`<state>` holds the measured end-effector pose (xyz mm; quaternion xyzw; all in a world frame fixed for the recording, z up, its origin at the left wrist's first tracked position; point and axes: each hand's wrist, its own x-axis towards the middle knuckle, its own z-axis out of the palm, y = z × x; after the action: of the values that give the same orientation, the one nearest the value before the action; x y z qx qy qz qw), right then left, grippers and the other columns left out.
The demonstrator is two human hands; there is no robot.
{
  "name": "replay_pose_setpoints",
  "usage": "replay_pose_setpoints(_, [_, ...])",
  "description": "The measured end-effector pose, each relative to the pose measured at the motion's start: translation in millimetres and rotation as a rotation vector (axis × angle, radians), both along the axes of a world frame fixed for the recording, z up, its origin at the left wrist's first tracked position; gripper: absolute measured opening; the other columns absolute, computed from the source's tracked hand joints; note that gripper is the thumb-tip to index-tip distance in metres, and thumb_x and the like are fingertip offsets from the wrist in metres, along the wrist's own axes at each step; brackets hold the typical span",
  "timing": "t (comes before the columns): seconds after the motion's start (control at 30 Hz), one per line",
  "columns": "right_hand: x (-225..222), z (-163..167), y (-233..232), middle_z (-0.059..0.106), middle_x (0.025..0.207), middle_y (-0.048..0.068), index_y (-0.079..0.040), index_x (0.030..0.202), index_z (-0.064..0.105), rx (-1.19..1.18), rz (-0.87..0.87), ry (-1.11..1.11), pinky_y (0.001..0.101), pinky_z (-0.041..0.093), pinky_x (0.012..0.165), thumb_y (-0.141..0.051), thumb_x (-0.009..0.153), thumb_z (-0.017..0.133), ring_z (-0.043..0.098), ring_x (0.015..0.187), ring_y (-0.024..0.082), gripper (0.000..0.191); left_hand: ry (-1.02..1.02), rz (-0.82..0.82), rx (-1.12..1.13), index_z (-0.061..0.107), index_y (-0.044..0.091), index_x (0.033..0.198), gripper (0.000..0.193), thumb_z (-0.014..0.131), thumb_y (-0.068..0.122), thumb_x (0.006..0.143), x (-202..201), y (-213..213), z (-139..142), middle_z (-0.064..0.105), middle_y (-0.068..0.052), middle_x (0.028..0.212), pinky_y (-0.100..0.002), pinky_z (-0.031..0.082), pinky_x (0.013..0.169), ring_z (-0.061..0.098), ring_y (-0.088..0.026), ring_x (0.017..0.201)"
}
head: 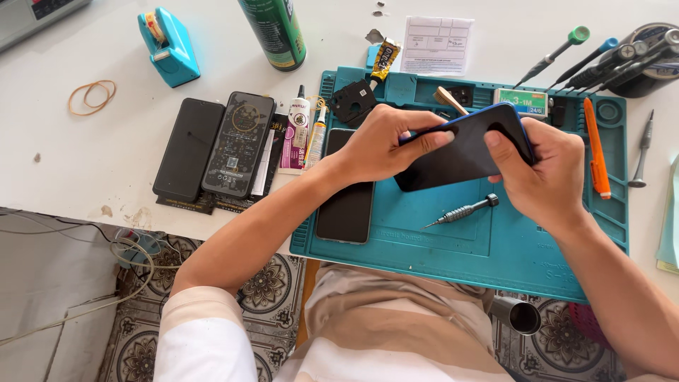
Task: The person removes screws from a smartphone, places it into a blue case, then removes the case and continues to work on the phone's internal components using a screwdriver and a prying tool. The person handles multiple phones and tools on a workbench.
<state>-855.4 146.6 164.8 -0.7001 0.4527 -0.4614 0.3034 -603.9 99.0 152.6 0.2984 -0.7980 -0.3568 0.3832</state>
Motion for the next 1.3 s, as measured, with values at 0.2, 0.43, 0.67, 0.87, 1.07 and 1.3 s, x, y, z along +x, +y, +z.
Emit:
replay_pose_setpoints(0.2, [-21,-14,-18,0.06,0.074,-0.002,-0.001,0.086,0.058,-0.087,0.154,-0.019,0.0168,0.047,0.063,-0.021,0.119,0.057,0.066,0.076,0.002,0.039,0.303,-0.013,0.271,0.071,0.005,0.114,0.018,0.063,0.021,0.109,-14,-13,-22,0.057,0.006,0.077,-0.021,0.03,0.056,0.035,0.0,0.067])
replay_pose_setpoints(0.43, [-21,-17,-15,0.053,0.083,-0.001,0.006,0.105,0.06,-0.208,-0.026,-0.058,0.0173,0.032,0.058,-0.01,0.115,0.062,0.04,0.068,0.002,0.019,0.239,-0.207,0.135,0.069,0.008,0.113,0.02,0.072,0.027,0.108,-19,-19,-17,0.072,0.004,0.096,-0.021,0.058,0.086,0.068,-0.003,0.091])
replay_pose_setpoints(0.67, [-9,2,-8,0.066,0.092,0.01,0.005,0.112,0.067,-0.432,0.028,0.092,0.0213,0.04,0.061,-0.003,0.107,0.076,0.057,0.074,0.01,0.013,0.474,-0.323,0.111,0.06,0.008,0.138,0.047,0.081,0.022,0.099,-6,-12,4,0.066,0.001,0.13,-0.029,0.059,0.1,0.064,-0.008,0.12])
replay_pose_setpoints(0.87, [-1,-1,-11,0.069,0.083,0.013,-0.001,0.094,0.07,-0.261,0.19,0.442,0.0361,0.049,0.064,-0.015,0.092,0.082,0.065,0.072,0.023,0.019,0.593,-0.255,0.221,0.069,-0.002,0.126,0.028,0.081,0.007,0.102,-7,-28,-15,0.075,-0.01,0.114,-0.029,0.06,0.094,0.07,-0.011,0.104])
replay_pose_setpoints(1.07, [-14,2,-20,0.068,0.069,0.013,-0.002,0.101,0.076,-0.071,0.003,0.385,0.0315,0.047,0.053,-0.016,0.094,0.079,0.063,0.056,0.019,0.016,0.635,-0.182,0.169,0.066,0.0,0.123,0.02,0.077,0.009,0.108,-8,-45,-10,0.07,-0.005,0.108,-0.024,0.057,0.091,0.066,-0.009,0.1])
replay_pose_setpoints(1.3, [-26,7,-23,0.078,0.102,0.013,-0.005,0.125,0.075,-0.354,-0.022,0.238,0.0245,0.057,0.077,-0.006,0.097,0.082,0.076,0.086,0.014,0.028,0.25,0.017,-0.279,0.075,0.003,0.118,0.016,0.078,0.005,0.102,-10,-35,14,0.078,-0.008,0.106,-0.021,0.056,0.076,0.071,-0.011,0.086])
